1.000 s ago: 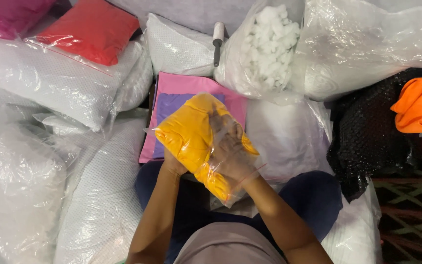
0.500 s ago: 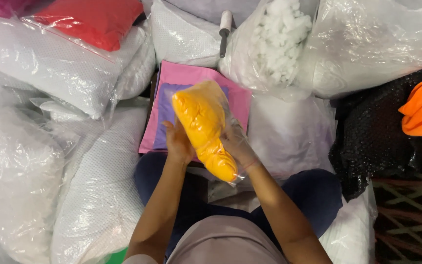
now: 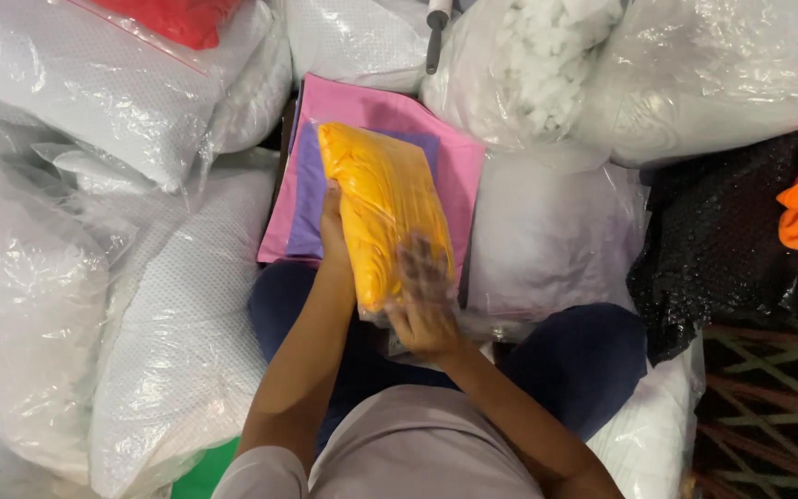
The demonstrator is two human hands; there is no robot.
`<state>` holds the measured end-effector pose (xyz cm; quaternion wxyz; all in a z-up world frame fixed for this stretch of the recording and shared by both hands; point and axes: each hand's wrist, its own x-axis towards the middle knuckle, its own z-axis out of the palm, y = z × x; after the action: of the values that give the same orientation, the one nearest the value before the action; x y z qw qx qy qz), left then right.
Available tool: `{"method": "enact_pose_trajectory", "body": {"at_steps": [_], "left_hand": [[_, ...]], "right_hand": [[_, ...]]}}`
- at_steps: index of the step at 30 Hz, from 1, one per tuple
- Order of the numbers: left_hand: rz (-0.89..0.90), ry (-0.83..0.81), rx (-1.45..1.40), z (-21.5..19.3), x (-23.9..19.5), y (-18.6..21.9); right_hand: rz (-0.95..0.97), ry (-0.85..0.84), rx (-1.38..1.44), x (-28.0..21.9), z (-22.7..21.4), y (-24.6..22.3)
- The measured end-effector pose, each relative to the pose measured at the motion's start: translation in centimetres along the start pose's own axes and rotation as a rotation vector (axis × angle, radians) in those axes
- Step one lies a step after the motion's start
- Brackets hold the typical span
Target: Using a lint roller to clean small pillows and fabric samples before placing them into clear plastic bags for packing.
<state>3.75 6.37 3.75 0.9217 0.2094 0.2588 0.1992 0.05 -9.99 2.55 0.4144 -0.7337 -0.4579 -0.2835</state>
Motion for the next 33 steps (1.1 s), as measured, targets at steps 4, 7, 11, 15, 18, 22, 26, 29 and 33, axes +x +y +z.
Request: {"method": "enact_pose_trajectory", "body": {"at_steps": [4,7,11,15,18,22,26,29,33], "left_hand": [[-0.137,-0.024,-0.143,2.5,-1.4,1.0],[-0.193,-0.061,-0.056,5.5,-3.5,2.0],[-0.191,-0.064,-0.003,1.8,-2.1,-0.1],[-0.282,-0.074,-0.102,-3.5,-1.8,-2.6],[-0.345,-0.026,-0.067,-5.7,-0.8,-2.4],[-0.293,0.064,-0.077,-5.7,-0.3,-0.4],[-0.311,0.036,-0.114,-5.2,-0.7,0.1],[-0.334,0.02,-0.123,-7.1,0.3,-0.6],[-0.371,0.011,-0.132,-8.6,1.3,-0.9]], "right_hand": [[0.128,-0.253,-0.113,0.1,-0.3,-0.5],[0.146,-0.285,-0.208,1.5,-0.4,0.9],[0.212,-0.366,-0.274,1.0,0.7,2.6],[0.105,-0.333,-0.282,0.3,1.9,2.5],[0.069,-0.28,-0.169,0.6,1.3,2.5],[0.106,-0.023,-0.21,-3.5,-0.4,3.2],[0.43,0.075,-0.324,-2.4,-2.4,4.7],[0.728,0.029,-0.114,-3.0,-2.2,6.9],[1.008,-0.045,-0.046,-1.8,-2.8,5.8]]}}
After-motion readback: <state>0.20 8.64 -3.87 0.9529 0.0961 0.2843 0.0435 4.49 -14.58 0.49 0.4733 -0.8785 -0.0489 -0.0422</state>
